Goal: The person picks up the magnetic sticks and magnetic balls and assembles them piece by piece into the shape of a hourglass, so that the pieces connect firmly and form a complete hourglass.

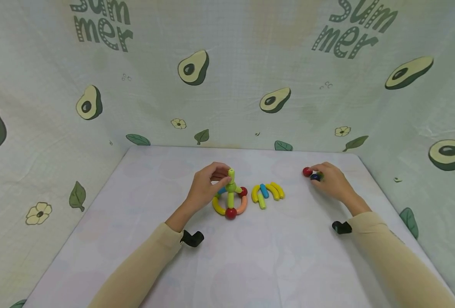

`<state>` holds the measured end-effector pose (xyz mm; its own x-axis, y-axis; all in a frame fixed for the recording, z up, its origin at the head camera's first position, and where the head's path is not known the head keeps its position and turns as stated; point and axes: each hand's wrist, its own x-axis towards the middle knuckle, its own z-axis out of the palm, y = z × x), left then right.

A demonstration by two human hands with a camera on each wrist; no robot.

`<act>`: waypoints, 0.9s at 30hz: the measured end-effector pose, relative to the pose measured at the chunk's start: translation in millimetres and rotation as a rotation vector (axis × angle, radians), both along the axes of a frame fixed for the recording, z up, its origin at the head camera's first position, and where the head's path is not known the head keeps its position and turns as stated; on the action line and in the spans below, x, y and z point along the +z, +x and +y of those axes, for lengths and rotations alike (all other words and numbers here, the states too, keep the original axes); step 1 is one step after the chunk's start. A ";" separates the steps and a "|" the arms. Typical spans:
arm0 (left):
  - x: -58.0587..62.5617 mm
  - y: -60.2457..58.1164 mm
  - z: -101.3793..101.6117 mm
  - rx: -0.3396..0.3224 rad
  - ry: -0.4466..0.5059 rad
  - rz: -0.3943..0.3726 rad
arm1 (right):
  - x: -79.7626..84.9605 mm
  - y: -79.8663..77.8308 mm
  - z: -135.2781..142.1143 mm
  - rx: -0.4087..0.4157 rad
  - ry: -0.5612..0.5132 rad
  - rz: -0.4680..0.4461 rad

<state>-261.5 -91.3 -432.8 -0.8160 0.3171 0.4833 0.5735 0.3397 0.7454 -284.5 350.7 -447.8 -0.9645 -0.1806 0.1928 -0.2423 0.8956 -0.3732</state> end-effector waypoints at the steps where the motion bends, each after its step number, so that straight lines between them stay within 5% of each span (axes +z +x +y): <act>1: -0.2 0.1 0.0 -0.002 0.000 0.002 | -1.0 0.2 1.4 0.000 -0.001 -0.007; 17: 0.2 -0.3 -0.1 -0.001 -0.016 -0.010 | -12.8 2.0 6.8 0.045 0.010 -0.009; 27: 0.5 -0.1 -0.2 0.012 -0.020 -0.024 | 15.4 10.1 -43.0 0.088 -0.118 0.083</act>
<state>-261.7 -91.5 -432.3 -0.8312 0.3164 0.4572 0.5513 0.3619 0.7518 -274.4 307.6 -432.4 -0.9258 -0.2354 0.2959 -0.3525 0.8204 -0.4503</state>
